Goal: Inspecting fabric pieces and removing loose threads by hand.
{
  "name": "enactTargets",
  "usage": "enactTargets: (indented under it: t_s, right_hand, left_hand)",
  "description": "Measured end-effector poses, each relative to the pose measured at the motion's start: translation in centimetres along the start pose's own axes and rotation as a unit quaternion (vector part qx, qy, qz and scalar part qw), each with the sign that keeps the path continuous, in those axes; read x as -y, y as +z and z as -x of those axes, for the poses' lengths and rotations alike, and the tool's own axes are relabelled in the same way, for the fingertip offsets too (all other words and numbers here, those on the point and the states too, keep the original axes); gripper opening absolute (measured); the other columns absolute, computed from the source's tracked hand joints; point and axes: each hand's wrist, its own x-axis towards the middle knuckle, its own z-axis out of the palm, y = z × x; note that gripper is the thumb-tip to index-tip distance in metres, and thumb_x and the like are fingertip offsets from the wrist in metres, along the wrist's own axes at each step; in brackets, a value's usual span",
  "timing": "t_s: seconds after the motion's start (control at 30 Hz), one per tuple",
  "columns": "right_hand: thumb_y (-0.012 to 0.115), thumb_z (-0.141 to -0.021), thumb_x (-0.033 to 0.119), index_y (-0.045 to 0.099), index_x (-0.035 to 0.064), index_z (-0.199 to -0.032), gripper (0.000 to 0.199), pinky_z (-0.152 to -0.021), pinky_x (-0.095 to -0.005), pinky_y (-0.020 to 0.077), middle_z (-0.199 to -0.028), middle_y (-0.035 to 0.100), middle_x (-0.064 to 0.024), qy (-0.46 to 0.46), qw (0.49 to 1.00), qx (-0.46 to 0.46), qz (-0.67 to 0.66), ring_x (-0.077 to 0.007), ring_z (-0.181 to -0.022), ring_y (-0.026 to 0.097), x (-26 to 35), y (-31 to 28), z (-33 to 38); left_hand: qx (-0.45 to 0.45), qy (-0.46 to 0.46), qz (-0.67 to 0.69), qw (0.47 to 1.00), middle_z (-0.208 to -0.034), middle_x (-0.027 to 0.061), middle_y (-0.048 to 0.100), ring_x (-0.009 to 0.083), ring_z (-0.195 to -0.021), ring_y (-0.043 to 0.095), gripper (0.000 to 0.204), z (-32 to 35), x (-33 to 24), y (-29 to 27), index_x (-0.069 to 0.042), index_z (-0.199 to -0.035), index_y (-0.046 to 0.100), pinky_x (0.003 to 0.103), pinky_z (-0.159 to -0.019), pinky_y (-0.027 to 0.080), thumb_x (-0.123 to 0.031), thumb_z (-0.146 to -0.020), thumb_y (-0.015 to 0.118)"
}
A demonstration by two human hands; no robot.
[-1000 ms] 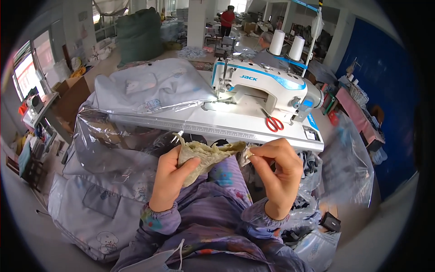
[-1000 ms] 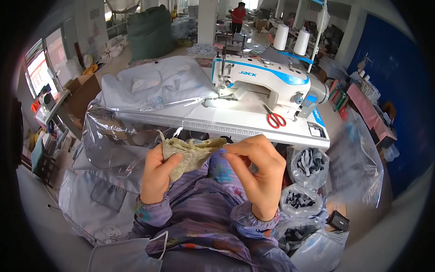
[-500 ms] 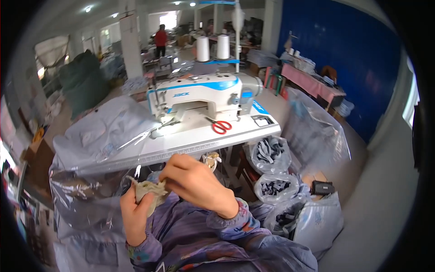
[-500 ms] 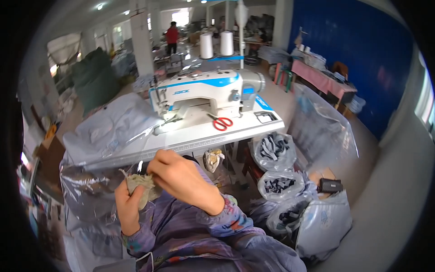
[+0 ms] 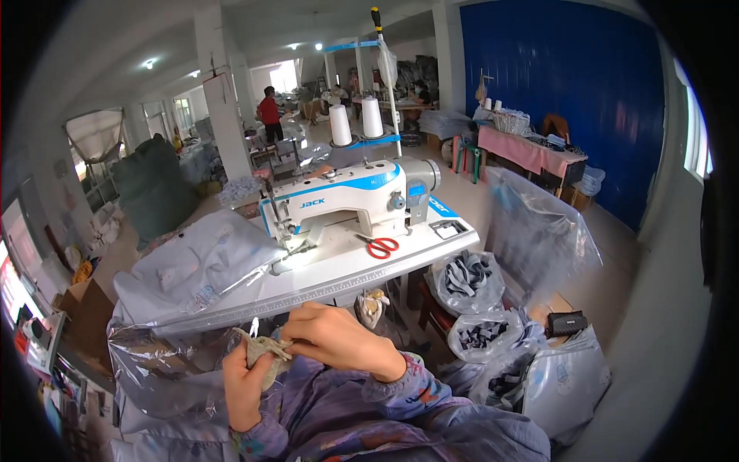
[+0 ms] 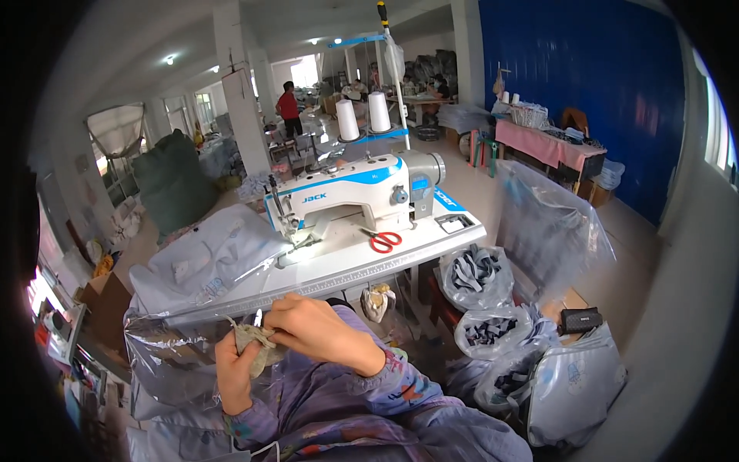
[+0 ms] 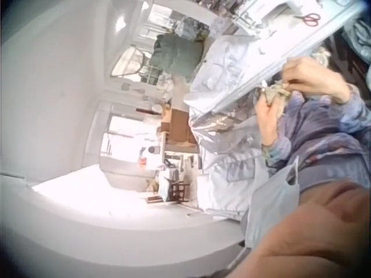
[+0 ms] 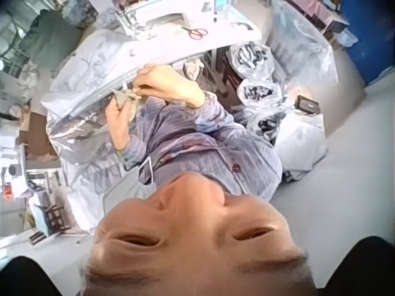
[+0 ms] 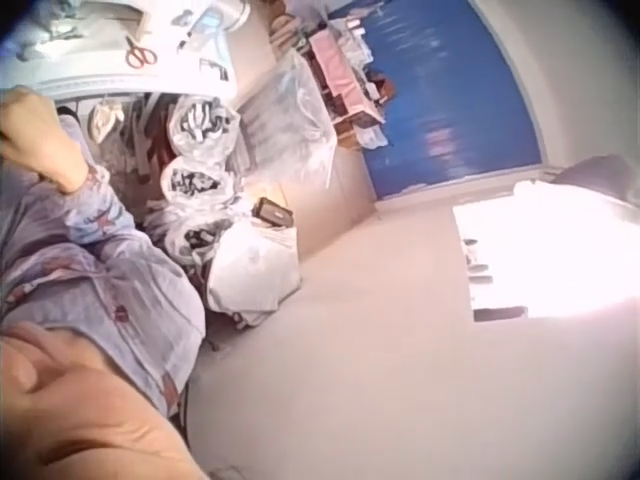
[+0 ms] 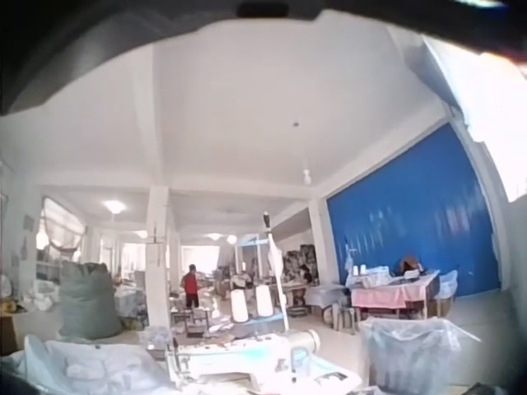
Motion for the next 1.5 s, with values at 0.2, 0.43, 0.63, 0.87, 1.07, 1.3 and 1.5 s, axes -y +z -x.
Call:
enactTargets:
  t_s: [0.2,0.43,0.63,0.87,1.07,1.3,1.5]
  right_hand:
    - [0.068,-0.085,0.010,0.066,0.0017,-0.093,0.012,-0.072,-0.0391,0.0474,-0.085,0.061,-0.0117,-0.021,0.997,-0.046,-0.061,-0.0325,-0.083,0.058,1.0,-0.4,-0.4]
    - [0.068,-0.086,0.008,0.066,-0.0006,-0.096,0.013,-0.071,-0.0384,0.0469,-0.085,0.061,-0.0131,-0.005,0.987,-0.089,-0.131,-0.0327,-0.079,0.058,1.4,-0.3,-0.3]
    - [0.069,-0.084,-0.001,0.063,-0.0035,-0.092,0.010,-0.071,-0.0274,0.0459,-0.088,0.062,-0.0090,0.101,0.958,-0.078,-0.256,-0.0170,-0.081,0.059,1.4,-1.4,0.1]
    - [0.070,-0.086,0.003,0.062,0.0007,-0.095,0.012,-0.076,-0.0295,0.0477,-0.094,0.061,-0.0076,0.100,0.738,-0.267,-0.611,-0.0165,-0.085,0.059,0.5,-0.2,0.8]
    - [0.067,-0.093,0.019,0.056,0.0081,-0.092,0.015,-0.061,-0.0233,0.0338,-0.078,0.043,0.0031,0.081,0.717,-0.330,-0.608,-0.0086,-0.068,0.037,1.3,-1.1,0.1]
    - [0.063,-0.096,0.017,0.055,0.0071,-0.099,0.013,-0.063,-0.0222,0.0341,-0.079,0.041,0.0022,0.024,0.705,-0.346,-0.619,-0.0087,-0.072,0.036,0.8,-2.1,0.5]
    - [0.056,-0.100,0.014,0.055,0.0081,-0.102,0.006,-0.070,-0.0267,0.0331,-0.086,0.039,0.0006,-0.066,0.653,-0.388,-0.647,-0.0122,-0.079,0.036,0.2,-4.7,1.9]
  left_hand:
    - [0.003,-0.006,0.061,0.998,-0.092,0.0055,0.070,0.0088,-0.083,0.062,0.021,0.2,-0.3,0.0,0.006,-0.104,0.066,0.026,-0.084,0.049,0.002,-0.084,0.060]
    - [-0.066,0.021,0.048,0.996,-0.092,0.0093,0.071,0.0122,-0.085,0.062,0.020,0.2,-0.3,0.2,0.007,-0.099,0.068,0.031,-0.107,0.037,0.001,-0.082,0.060]
    - [-0.090,-0.007,0.172,0.981,-0.097,0.0080,0.066,0.0137,-0.087,0.061,0.021,0.0,0.4,-0.3,0.007,-0.107,0.061,0.029,-0.088,0.047,0.002,-0.087,0.056]
    - [-0.088,-0.009,0.246,0.965,-0.106,0.0082,0.063,0.0146,-0.094,0.059,0.023,0.2,1.4,-0.6,0.007,-0.114,0.058,0.030,-0.086,0.047,0.002,-0.092,0.053]
    - [-0.073,-0.014,0.270,0.960,-0.110,0.0084,0.064,0.0152,-0.099,0.060,0.026,0.5,0.9,-0.6,0.006,-0.117,0.058,0.031,-0.090,0.047,0.002,-0.092,0.054]
    - [-0.069,-0.011,0.266,0.962,-0.107,0.0071,0.066,0.0136,-0.097,0.061,0.026,0.5,1.2,-1.4,0.005,-0.117,0.059,0.030,-0.090,0.047,0.000,-0.091,0.058]
    - [-0.129,0.016,0.231,0.964,-0.107,0.0072,0.067,0.0132,-0.096,0.063,0.026,0.0,1.5,-3.2,0.006,-0.117,0.059,0.028,-0.087,0.049,0.001,-0.092,0.056]
